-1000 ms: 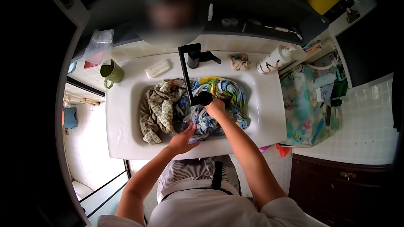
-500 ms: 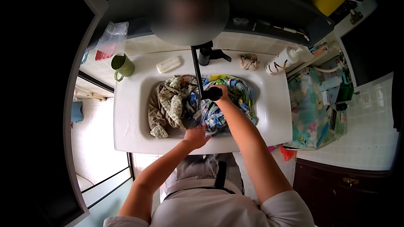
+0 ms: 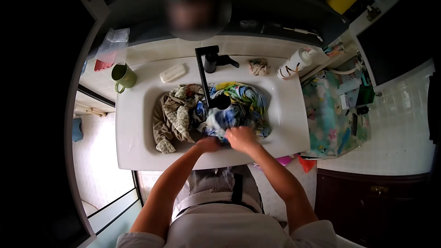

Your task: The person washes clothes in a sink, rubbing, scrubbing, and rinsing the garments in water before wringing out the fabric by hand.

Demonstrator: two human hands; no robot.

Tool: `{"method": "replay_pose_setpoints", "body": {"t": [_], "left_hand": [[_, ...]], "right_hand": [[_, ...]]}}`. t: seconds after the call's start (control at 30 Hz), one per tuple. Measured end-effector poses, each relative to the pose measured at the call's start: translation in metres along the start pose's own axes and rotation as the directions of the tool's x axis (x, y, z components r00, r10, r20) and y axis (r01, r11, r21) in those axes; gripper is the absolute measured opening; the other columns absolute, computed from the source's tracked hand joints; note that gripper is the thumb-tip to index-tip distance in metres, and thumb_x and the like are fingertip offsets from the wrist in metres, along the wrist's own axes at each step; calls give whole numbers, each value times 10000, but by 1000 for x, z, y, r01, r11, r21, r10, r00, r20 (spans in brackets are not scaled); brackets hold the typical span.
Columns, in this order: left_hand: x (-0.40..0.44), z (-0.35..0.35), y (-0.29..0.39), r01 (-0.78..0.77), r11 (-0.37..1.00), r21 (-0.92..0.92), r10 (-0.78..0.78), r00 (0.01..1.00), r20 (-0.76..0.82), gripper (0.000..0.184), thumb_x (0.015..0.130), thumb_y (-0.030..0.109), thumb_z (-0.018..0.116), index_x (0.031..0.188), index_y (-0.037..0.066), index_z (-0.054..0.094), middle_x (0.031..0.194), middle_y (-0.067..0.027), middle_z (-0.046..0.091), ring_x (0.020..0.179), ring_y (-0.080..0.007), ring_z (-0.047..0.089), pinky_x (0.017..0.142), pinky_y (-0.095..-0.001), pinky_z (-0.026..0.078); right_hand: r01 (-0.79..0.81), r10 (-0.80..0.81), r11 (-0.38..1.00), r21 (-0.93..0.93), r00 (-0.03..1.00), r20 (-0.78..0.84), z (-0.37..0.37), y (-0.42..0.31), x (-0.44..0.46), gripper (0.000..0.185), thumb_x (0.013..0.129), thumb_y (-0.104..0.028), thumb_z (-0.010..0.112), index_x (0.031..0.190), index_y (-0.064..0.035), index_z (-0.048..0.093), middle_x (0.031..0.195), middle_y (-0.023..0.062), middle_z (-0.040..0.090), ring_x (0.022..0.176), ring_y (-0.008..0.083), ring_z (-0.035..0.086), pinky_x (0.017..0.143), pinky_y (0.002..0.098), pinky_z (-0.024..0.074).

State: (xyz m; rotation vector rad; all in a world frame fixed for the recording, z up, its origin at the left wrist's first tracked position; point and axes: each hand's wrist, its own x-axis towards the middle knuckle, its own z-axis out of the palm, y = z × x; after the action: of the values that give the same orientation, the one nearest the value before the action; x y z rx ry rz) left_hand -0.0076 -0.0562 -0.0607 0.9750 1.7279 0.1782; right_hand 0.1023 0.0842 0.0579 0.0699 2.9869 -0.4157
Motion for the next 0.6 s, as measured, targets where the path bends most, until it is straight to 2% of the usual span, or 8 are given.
{"method": "replay_pose_setpoints", "body": {"t": [0.13,0.23,0.3,0.33,0.43,0.5,0.53,0.6], "left_hand": [[4,23,-31,-334,880,336,446,825,-347,509,854,474,487,1272,193,558,1252,-124,584,1156,-285,557,974,-402,437],[-96,-24,29,94,982,164,-64,982,-179,372,863,400,490,1120,183,649,1096,-143,652,1036,-306,616,892,-416,482],[-133,-39,54,102,986,133,-54,945,-322,298,854,375,508,964,154,674,944,-151,671,910,-328,640,795,-427,504],[-139,-43,62,101,988,117,-48,919,-391,283,849,362,517,886,139,687,869,-155,680,847,-339,652,747,-432,516],[-123,-54,83,32,998,49,8,758,-652,284,845,337,546,757,78,621,714,-154,646,705,-368,630,637,-473,489],[-90,-55,86,-80,997,18,62,585,-809,284,835,299,577,676,64,569,698,-132,629,706,-343,618,631,-449,473],[-64,-52,79,-164,974,159,211,377,-902,255,832,285,596,732,57,543,773,-130,605,792,-326,580,693,-431,453],[-38,-50,81,-143,978,150,185,275,-944,234,834,280,593,842,51,548,863,-138,581,895,-332,531,760,-422,420]], "right_hand": [[71,-71,997,19,998,-3,8,-28,-33,91,812,-149,570,796,-62,591,728,105,639,647,289,654,554,409,520],[65,-67,995,75,998,13,27,-34,-31,94,788,-118,560,794,-44,617,743,125,630,665,304,649,560,417,517],[6,-12,994,113,999,51,37,-42,-25,98,777,-101,559,802,-38,630,755,138,628,671,315,642,573,424,512],[59,-45,980,190,996,-78,52,-41,-22,169,821,-155,537,709,-70,631,760,124,628,706,309,639,607,430,503],[49,-4,973,225,981,-194,70,-44,-12,160,826,-162,548,737,-63,637,756,133,626,706,313,633,600,442,490],[-19,57,927,375,994,-88,66,-44,-11,140,817,-190,579,760,-82,648,789,143,637,726,323,634,626,450,491],[-29,68,894,446,995,-73,56,-43,-13,138,813,-200,587,771,-87,654,801,143,643,731,327,634,634,449,492],[-184,191,758,626,980,56,55,-26,-9,163,797,-247,612,804,-96,673,783,146,658,723,346,631,649,442,493]]}}
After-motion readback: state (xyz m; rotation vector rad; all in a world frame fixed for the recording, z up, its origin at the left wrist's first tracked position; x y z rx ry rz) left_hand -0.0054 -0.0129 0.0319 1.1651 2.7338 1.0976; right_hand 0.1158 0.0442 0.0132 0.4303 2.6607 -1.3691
